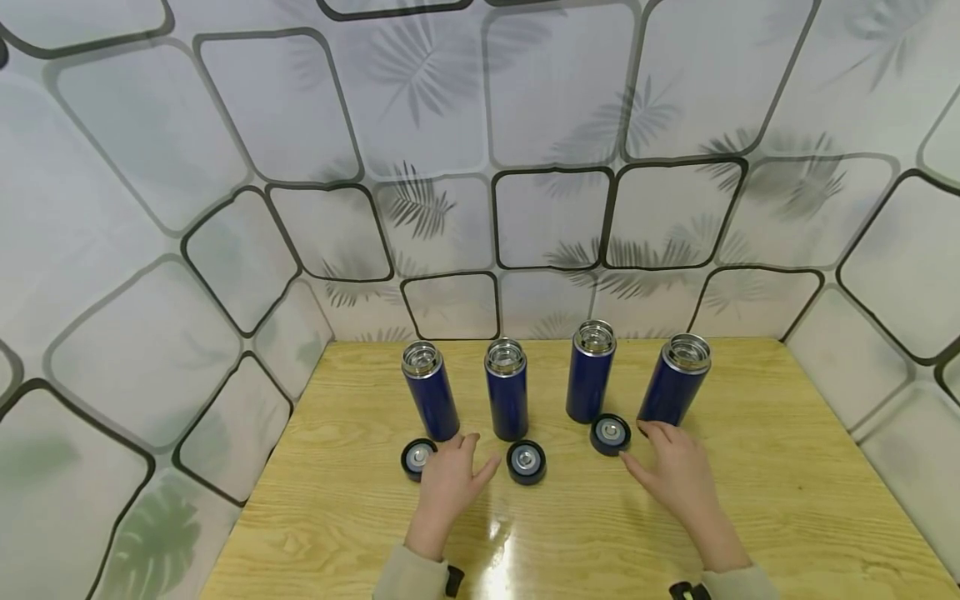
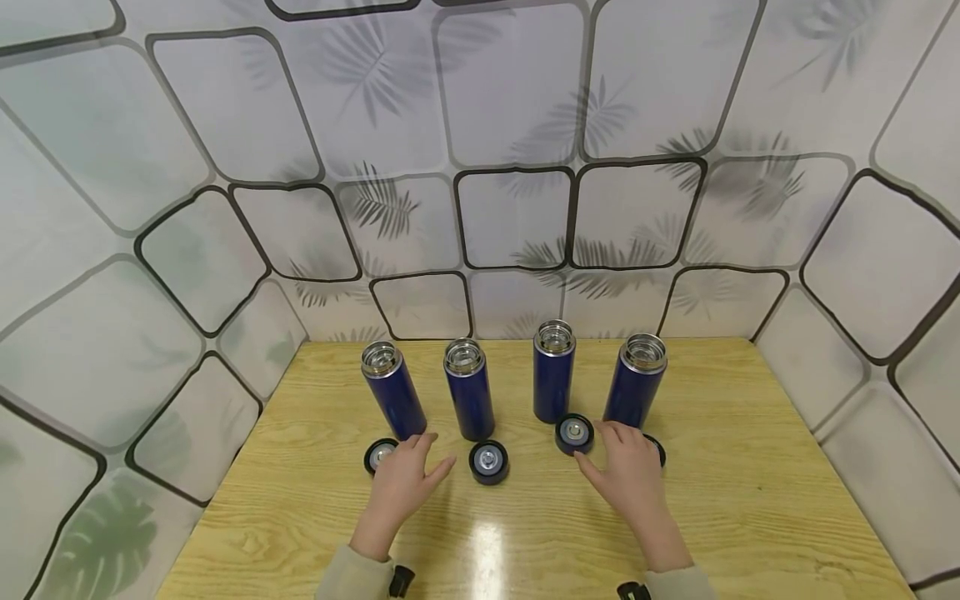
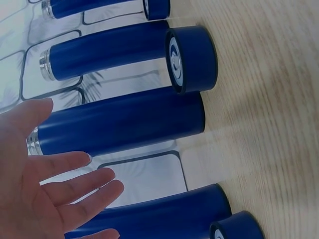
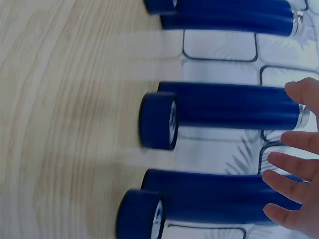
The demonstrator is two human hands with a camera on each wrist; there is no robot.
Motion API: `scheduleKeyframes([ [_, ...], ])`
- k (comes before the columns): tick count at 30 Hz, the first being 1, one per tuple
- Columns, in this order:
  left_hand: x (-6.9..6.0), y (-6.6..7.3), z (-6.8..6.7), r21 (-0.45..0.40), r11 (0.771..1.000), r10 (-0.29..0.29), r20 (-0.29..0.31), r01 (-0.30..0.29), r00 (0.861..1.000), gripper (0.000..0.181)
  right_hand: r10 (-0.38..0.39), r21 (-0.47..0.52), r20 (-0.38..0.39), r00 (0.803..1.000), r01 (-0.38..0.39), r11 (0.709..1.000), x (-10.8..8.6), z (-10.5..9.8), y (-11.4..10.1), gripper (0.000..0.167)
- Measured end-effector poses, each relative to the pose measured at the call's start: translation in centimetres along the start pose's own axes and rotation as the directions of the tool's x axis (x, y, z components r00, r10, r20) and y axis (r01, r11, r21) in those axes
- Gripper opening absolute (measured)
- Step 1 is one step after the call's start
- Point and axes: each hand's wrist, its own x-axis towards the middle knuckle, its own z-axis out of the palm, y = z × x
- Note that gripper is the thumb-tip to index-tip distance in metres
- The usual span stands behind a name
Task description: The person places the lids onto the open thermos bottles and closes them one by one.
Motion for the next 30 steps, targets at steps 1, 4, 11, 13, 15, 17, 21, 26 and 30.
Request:
scheduleKeyframes([
  [1, 0.0, 0.0, 0.0, 0.005, 1.000, 0.001, 0.004, -0.001, 1.000, 0.044, 0.008, 0.003, 0.001, 1.000, -0.008, 1.000, 0.0, 0.0, 0.3, 0.049],
  [4, -0.2, 0.0, 0.1, 0.012, 1.000, 0.007, 0.004, -0.007, 1.000, 0.043, 0.036, -0.003, 0.015, 0.999, -0.036, 0.999, -0.2, 0.2, 1.3, 0.050],
  [11, -0.4, 0.1, 0.0, 0.022, 1.000, 0.014, 0.011, -0.014, 1.000, 0.042, 0.083, -0.017, 0.004, 0.997, -0.083, 0.996, -1.0, 0.5, 3.3, 0.052],
  [13, -0.4, 0.2, -0.1, 0.025, 1.000, 0.009, 0.031, -0.009, 0.999, 0.042, 0.097, -0.020, -0.002, 0.995, -0.097, 0.995, -1.1, 0.6, 3.8, 0.053],
  [15, -0.5, 0.2, -0.1, 0.024, 1.000, 0.002, 0.048, -0.003, 0.999, 0.042, 0.117, -0.022, 0.001, 0.993, -0.117, 0.993, -1.3, 0.7, 4.3, 0.053],
  [17, -0.5, 0.2, -0.1, 0.019, 1.000, -0.005, 0.059, 0.004, 0.998, 0.042, 0.141, -0.020, 0.016, 0.990, -0.141, 0.990, -1.4, 0.8, 4.7, 0.054],
  [21, -0.6, 0.2, 0.0, 0.006, 1.000, -0.022, 0.084, 0.021, 0.996, 0.043, 0.191, -0.006, 0.052, 0.980, -0.191, 0.982, -1.7, 1.1, 5.5, 0.056],
  [26, -0.8, 0.2, 0.2, -0.002, 1.000, -0.022, 0.095, 0.023, 0.995, 0.043, 0.236, -0.002, 0.102, 0.966, -0.237, 0.972, -2.2, 1.6, 6.5, 0.061],
  [30, -0.9, 0.1, 0.4, -0.004, 1.000, -0.007, 0.088, 0.007, 0.996, 0.042, 0.259, 0.006, 0.137, 0.956, -0.262, 0.965, -2.7, 2.0, 7.2, 0.063],
])
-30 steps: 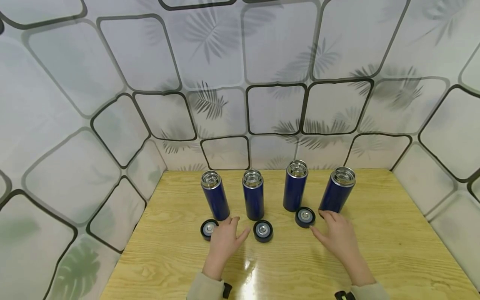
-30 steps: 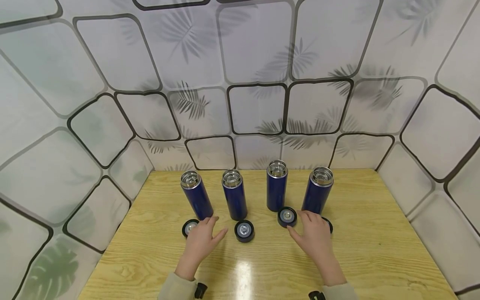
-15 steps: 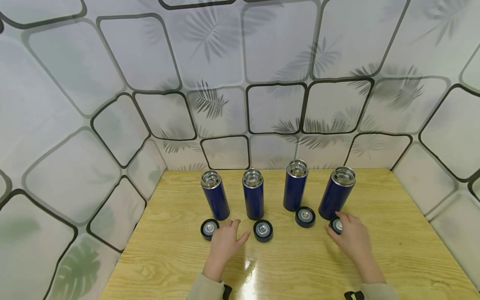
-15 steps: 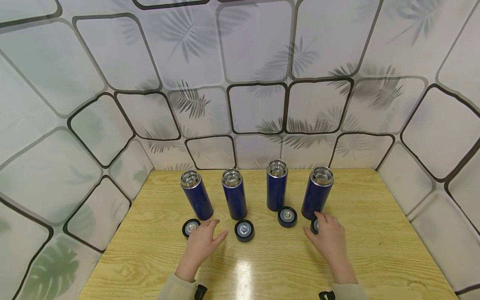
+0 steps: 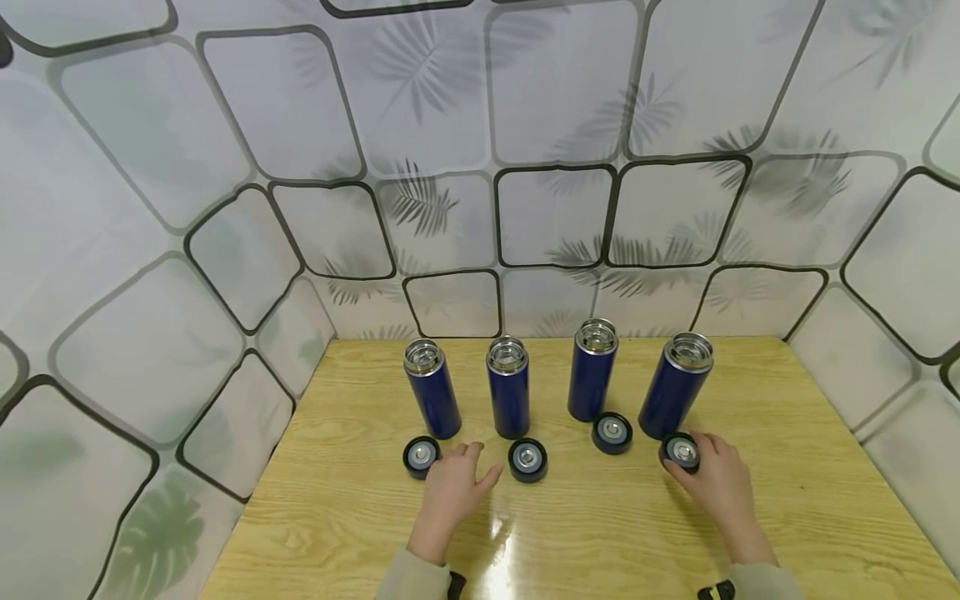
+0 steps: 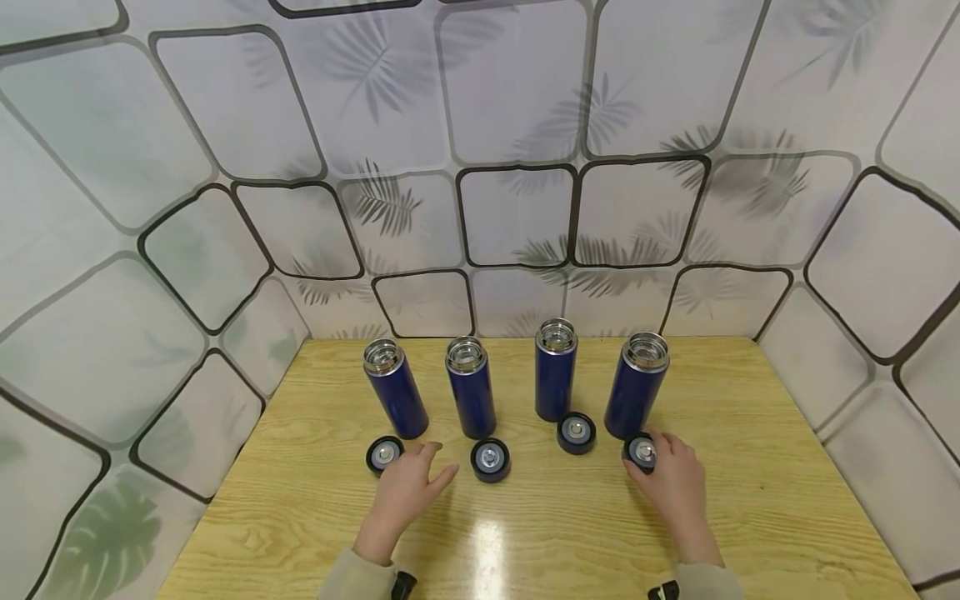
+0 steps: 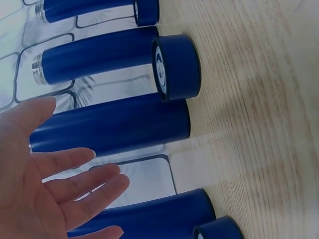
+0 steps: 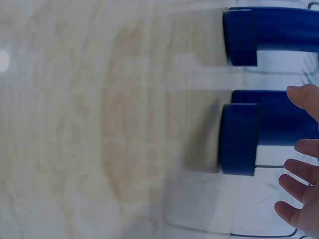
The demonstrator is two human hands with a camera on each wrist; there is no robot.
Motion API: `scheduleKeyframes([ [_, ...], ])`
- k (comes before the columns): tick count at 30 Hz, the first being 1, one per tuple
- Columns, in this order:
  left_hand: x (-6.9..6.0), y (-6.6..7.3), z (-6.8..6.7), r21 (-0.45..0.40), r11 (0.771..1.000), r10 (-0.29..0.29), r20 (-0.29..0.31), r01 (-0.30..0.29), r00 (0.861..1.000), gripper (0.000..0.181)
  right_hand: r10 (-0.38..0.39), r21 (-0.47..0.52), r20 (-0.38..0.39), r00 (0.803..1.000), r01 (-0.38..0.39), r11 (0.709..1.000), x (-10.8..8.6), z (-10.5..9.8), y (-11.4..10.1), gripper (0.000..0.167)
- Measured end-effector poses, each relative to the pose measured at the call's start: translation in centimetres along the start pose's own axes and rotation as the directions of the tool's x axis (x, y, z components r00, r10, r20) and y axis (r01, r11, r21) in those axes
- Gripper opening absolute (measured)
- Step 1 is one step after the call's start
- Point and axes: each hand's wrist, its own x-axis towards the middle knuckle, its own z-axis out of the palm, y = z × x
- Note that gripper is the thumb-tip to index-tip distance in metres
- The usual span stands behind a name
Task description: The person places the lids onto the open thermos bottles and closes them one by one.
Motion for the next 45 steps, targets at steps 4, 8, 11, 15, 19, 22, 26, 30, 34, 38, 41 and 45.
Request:
scheduleKeyframes([
  [4, 0.0, 0.0, 0.2, -0.004, 1.000, 0.004, 0.008, -0.004, 1.000, 0.043, 0.019, 0.018, 0.015, 1.000, -0.019, 1.000, -0.2, 0.5, 0.7, 0.066],
  [8, 0.0, 0.1, 0.3, -0.012, 1.000, -0.002, 0.021, 0.003, 1.000, 0.043, 0.044, 0.046, 0.027, 0.999, -0.045, 0.998, -0.4, 1.2, 1.6, 0.070],
  [11, 0.0, 0.2, 0.3, -0.014, 1.000, 0.000, 0.018, 0.000, 1.000, 0.043, 0.070, 0.097, 0.068, 0.995, -0.076, 0.992, -0.4, 1.6, 2.0, 0.074],
  [15, 0.0, 0.3, 0.3, -0.012, 1.000, 0.013, 0.003, -0.013, 1.000, 0.042, 0.084, 0.201, 0.113, 0.990, -0.105, 0.974, -0.3, 1.9, 2.4, 0.071],
  [19, 0.0, 0.3, 0.4, -0.016, 1.000, 0.017, -0.002, -0.017, 1.000, 0.041, 0.125, 0.261, 0.185, 0.975, -0.171, 0.950, -0.1, 2.2, 2.8, 0.079],
  [22, 0.0, 0.4, 0.4, -0.023, 1.000, 0.019, -0.008, -0.019, 1.000, 0.040, 0.164, 0.266, 0.248, 0.955, -0.230, 0.936, 0.0, 2.4, 3.0, 0.090],
  [26, -0.1, 0.4, 0.5, -0.024, 1.000, 0.015, -0.011, -0.015, 1.000, 0.040, 0.179, 0.278, 0.260, 0.949, -0.251, 0.927, 0.1, 2.5, 3.2, 0.093],
  [30, -0.1, 0.4, 0.7, -0.017, 1.000, 0.011, -0.009, -0.011, 1.000, 0.039, 0.186, 0.283, 0.242, 0.952, -0.252, 0.925, 0.2, 2.6, 3.2, 0.091],
  [34, 0.0, 0.4, 0.8, -0.017, 1.000, 0.006, 0.007, -0.006, 1.000, 0.039, 0.191, 0.274, 0.238, 0.952, -0.254, 0.928, 0.3, 2.7, 3.2, 0.089],
  [38, 0.0, 0.4, 0.8, -0.032, 0.999, 0.001, 0.024, 0.000, 1.000, 0.039, 0.204, 0.265, 0.251, 0.946, -0.270, 0.926, 0.5, 2.7, 3.2, 0.091],
  [41, 0.1, 0.5, 0.7, -0.042, 0.999, -0.001, 0.030, 0.003, 1.000, 0.039, 0.214, 0.259, 0.256, 0.943, -0.280, 0.925, 0.6, 2.6, 3.2, 0.090],
  [45, 0.2, 0.8, 0.7, -0.050, 0.999, -0.007, 0.035, 0.008, 0.999, 0.040, 0.220, 0.249, 0.245, 0.944, -0.280, 0.927, 0.5, 2.7, 3.2, 0.086],
])
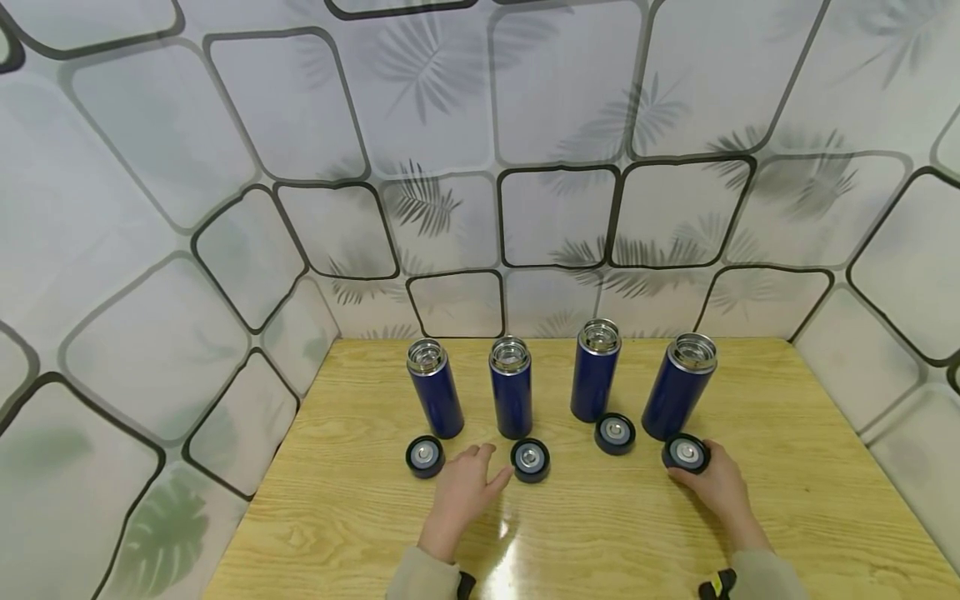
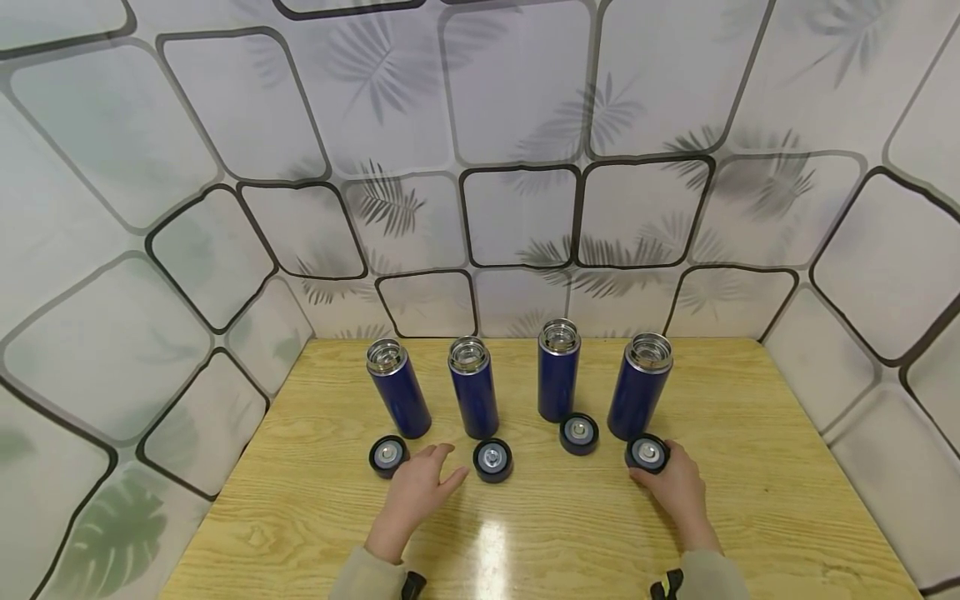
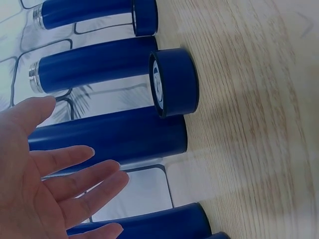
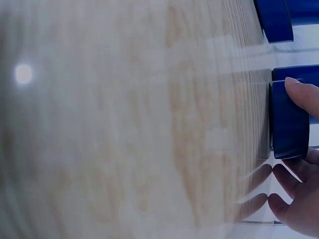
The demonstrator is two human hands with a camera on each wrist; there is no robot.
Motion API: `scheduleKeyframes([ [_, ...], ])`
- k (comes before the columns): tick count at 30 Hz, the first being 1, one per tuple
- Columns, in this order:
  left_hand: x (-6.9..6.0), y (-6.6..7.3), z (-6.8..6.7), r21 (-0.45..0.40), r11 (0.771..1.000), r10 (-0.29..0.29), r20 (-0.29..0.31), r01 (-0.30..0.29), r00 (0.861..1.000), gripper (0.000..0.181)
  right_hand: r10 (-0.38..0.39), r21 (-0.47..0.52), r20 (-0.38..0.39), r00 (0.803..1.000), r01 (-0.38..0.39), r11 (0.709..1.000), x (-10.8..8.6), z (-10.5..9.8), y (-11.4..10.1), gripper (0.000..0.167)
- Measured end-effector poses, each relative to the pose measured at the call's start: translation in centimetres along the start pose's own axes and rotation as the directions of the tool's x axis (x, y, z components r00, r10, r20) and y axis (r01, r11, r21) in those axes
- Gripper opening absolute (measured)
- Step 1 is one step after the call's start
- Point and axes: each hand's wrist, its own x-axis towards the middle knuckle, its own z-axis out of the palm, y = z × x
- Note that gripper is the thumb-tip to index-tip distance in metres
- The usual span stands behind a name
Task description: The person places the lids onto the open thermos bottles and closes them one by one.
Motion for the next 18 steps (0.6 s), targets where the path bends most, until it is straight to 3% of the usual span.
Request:
scheduleKeyframes([
  [13, 0.00, 0.21, 0.11, -0.005, 1.000, 0.005, 0.002, -0.005, 1.000, 0.041, 0.009, 0.025, 0.013, 1.000, -0.009, 1.000, -0.40, -0.13, -0.18, 0.086],
  [18, -0.22, 0.33, 0.28, -0.047, 0.999, 0.017, -0.010, -0.018, 1.000, 0.039, 0.010, 0.073, 0.013, 1.000, -0.011, 0.997, -0.65, 0.04, -0.22, 0.085],
])
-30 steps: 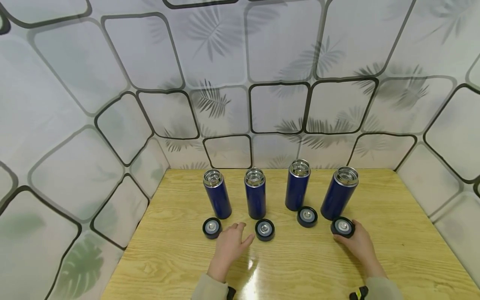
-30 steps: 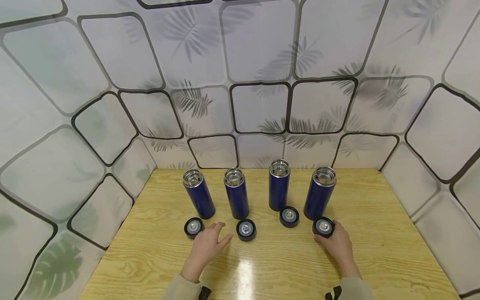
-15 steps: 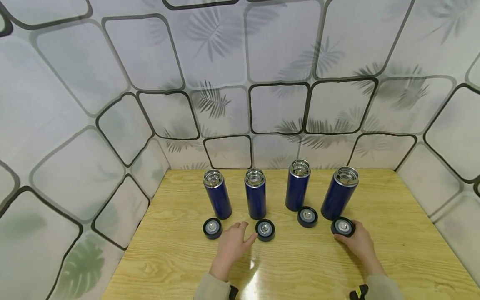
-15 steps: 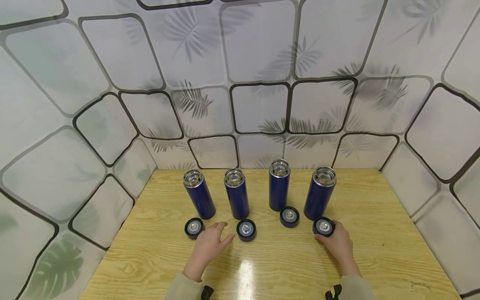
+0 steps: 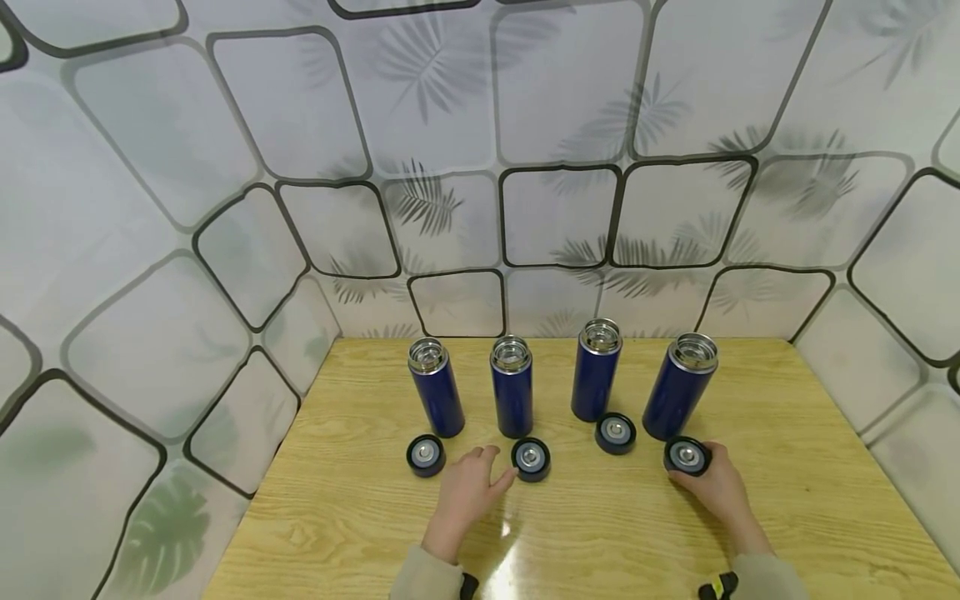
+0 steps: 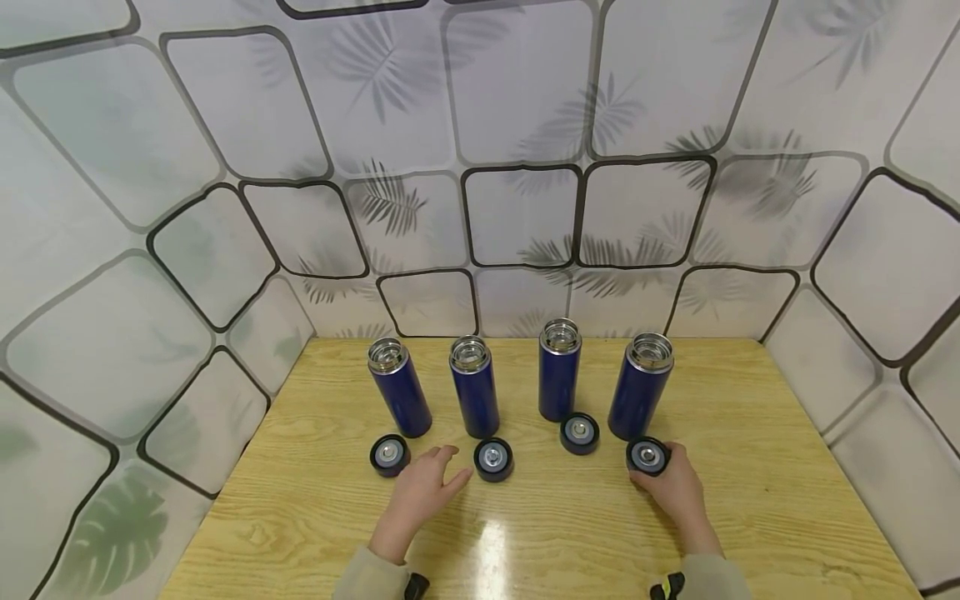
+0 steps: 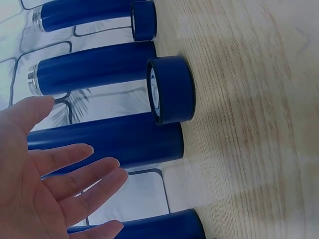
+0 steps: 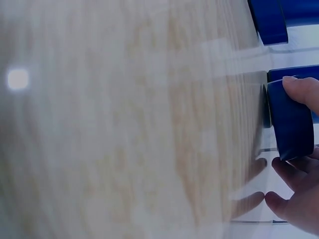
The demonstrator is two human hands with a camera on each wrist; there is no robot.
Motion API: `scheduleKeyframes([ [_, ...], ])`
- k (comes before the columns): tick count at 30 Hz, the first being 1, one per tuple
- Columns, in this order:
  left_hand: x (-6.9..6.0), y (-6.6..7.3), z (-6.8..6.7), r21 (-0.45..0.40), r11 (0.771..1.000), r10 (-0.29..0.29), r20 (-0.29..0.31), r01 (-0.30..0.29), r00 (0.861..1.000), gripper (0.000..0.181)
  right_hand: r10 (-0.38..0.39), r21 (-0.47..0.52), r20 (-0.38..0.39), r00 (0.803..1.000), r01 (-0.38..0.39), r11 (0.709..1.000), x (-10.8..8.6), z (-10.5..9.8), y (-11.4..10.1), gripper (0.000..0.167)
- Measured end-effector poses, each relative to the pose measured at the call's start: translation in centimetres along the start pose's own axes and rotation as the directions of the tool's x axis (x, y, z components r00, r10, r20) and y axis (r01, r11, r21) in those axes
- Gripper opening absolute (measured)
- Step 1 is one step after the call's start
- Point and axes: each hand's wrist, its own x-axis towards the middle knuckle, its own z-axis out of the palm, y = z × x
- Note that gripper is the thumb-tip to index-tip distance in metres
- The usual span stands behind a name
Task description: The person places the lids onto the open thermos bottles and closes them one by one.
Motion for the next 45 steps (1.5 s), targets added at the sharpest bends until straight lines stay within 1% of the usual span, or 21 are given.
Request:
scheduleKeyframes([
  [3, 0.1, 0.2, 0.2, -0.059, 0.998, 0.002, 0.016, -0.001, 1.000, 0.040, 0.005, 0.011, -0.002, 1.000, -0.005, 1.000, -0.1, -0.2, -0.2, 0.087],
  [6, 0.4, 0.5, 0.4, -0.128, 0.992, 0.004, 0.046, 0.002, 0.999, 0.042, 0.008, 0.016, -0.002, 1.000, -0.008, 1.000, -0.3, -0.4, -0.4, 0.087],
  [10, 1.2, 1.1, 0.6, -0.235, 0.972, 0.005, 0.074, 0.012, 0.997, 0.039, 0.019, 0.026, 0.000, 1.000, -0.019, 0.999, -0.5, -0.8, -0.7, 0.087],
  [13, 2.0, 1.5, 1.0, -0.316, 0.949, 0.018, 0.070, 0.005, 0.997, 0.037, 0.026, 0.028, 0.000, 1.000, -0.026, 0.999, -0.6, -1.1, -1.0, 0.087],
  [15, 2.5, 1.8, 1.2, -0.352, 0.936, 0.027, 0.061, -0.004, 0.998, 0.036, 0.026, 0.031, -0.006, 1.000, -0.026, 0.999, -0.7, -1.3, -1.2, 0.086],
  [17, 3.1, 2.1, 1.6, -0.375, 0.926, 0.051, 0.033, -0.035, 0.998, 0.035, 0.027, 0.040, -0.007, 1.000, -0.027, 0.999, -0.9, -1.5, -1.3, 0.086],
  [19, 3.7, 2.7, 1.8, -0.375, 0.925, 0.067, 0.014, -0.056, 0.998, 0.034, 0.026, 0.047, -0.016, 1.000, -0.025, 0.999, -1.1, -1.7, -1.4, 0.085],
  [21, 4.3, 3.3, 2.0, -0.359, 0.931, 0.079, 0.005, -0.072, 0.997, 0.035, 0.020, 0.054, -0.025, 0.999, -0.019, 0.998, -1.2, -1.8, -1.5, 0.084],
  [26, 5.8, 5.2, 2.4, -0.306, 0.949, 0.083, 0.003, -0.079, 0.997, 0.040, -0.003, 0.066, -0.052, 0.999, 0.007, 0.998, -1.6, -2.2, -1.7, 0.082],
  [30, 7.1, 6.6, 2.7, -0.313, 0.946, 0.090, -0.004, -0.087, 0.996, 0.041, -0.016, 0.066, -0.072, 0.997, 0.021, 0.998, -1.9, -2.3, -1.7, 0.082],
  [38, 9.2, 8.8, 3.6, -0.307, 0.943, 0.154, 0.058, -0.129, 0.986, 0.043, -0.029, 0.061, -0.136, 0.990, 0.038, 0.997, -2.4, -2.5, -0.8, 0.080],
  [43, 10.7, 10.2, 4.0, -0.343, 0.932, 0.150, 0.073, -0.116, 0.986, 0.044, -0.037, 0.066, -0.158, 0.987, 0.048, 0.997, -2.7, -2.6, -0.5, 0.079],
  [45, 11.2, 10.8, 4.2, -0.367, 0.924, 0.143, 0.074, -0.107, 0.987, 0.045, -0.038, 0.066, -0.160, 0.986, 0.049, 0.997, -2.8, -2.7, -0.5, 0.078],
])
